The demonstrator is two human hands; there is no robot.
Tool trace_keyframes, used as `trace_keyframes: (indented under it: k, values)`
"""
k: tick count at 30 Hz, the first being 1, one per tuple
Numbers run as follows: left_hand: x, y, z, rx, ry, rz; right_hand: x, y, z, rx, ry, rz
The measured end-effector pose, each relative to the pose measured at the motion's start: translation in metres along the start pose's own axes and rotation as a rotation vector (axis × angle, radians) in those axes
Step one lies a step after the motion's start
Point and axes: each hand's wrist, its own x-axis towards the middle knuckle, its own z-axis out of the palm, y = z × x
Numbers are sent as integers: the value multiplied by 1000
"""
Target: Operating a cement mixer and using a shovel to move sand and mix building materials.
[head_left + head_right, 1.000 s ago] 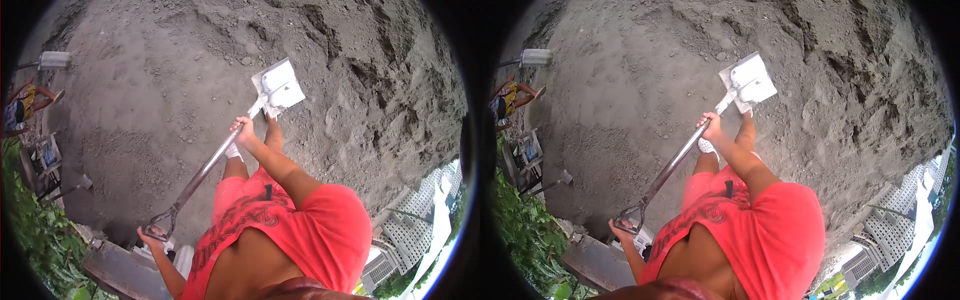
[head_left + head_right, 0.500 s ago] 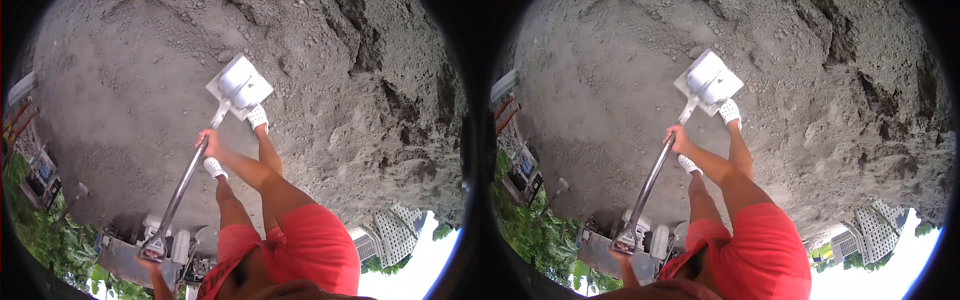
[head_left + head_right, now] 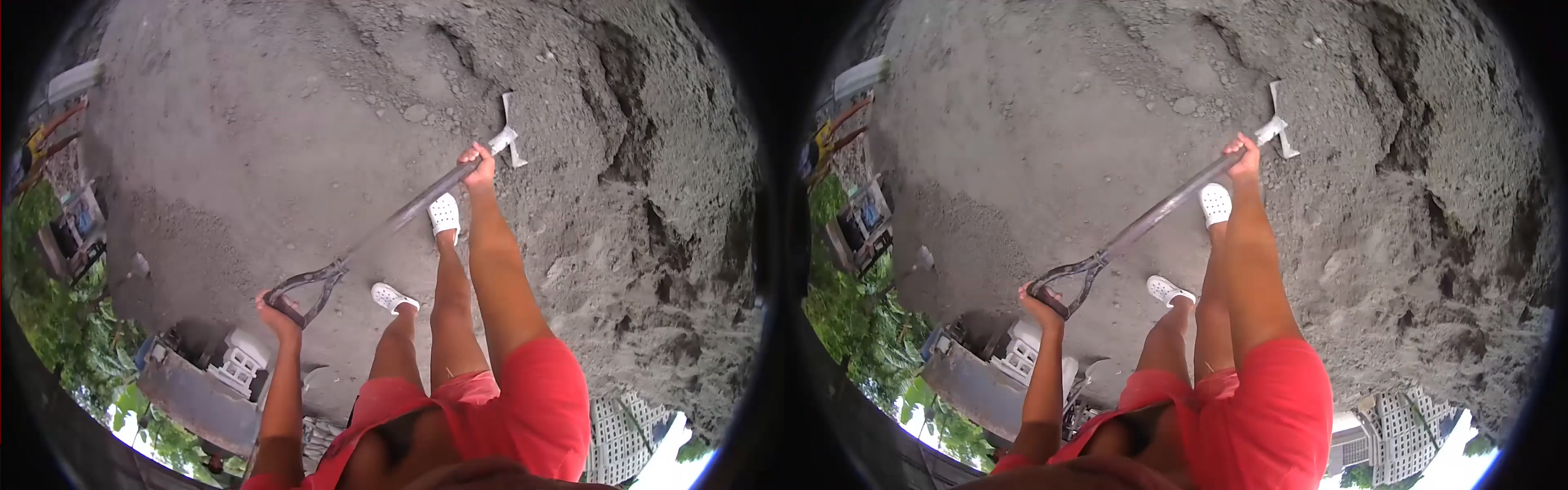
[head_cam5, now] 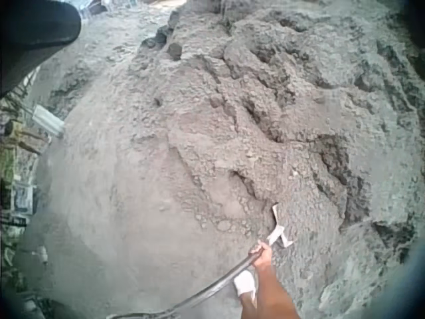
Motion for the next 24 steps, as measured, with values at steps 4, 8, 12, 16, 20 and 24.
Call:
trace_keyframes:
  k: [4,8,12,16,20,24]
  values:
    - [-27,-25,-32,185,-157,214,-35,-14,-31,-25,9,-24]
    - [-17,-72,-120,364,-18,398,-104,23,-20,-160,79,12]
    - [-19,-81,-209,309,21,54,-175,71,-40,-351,190,73]
    - [-31,-96,-303,275,40,6,-240,95,-68,-430,153,95]
    - [-29,-133,-400,214,38,72,-324,147,-54,-500,137,63]
    - [-26,-131,-510,99,-19,10,-409,207,-37,-675,204,-14]
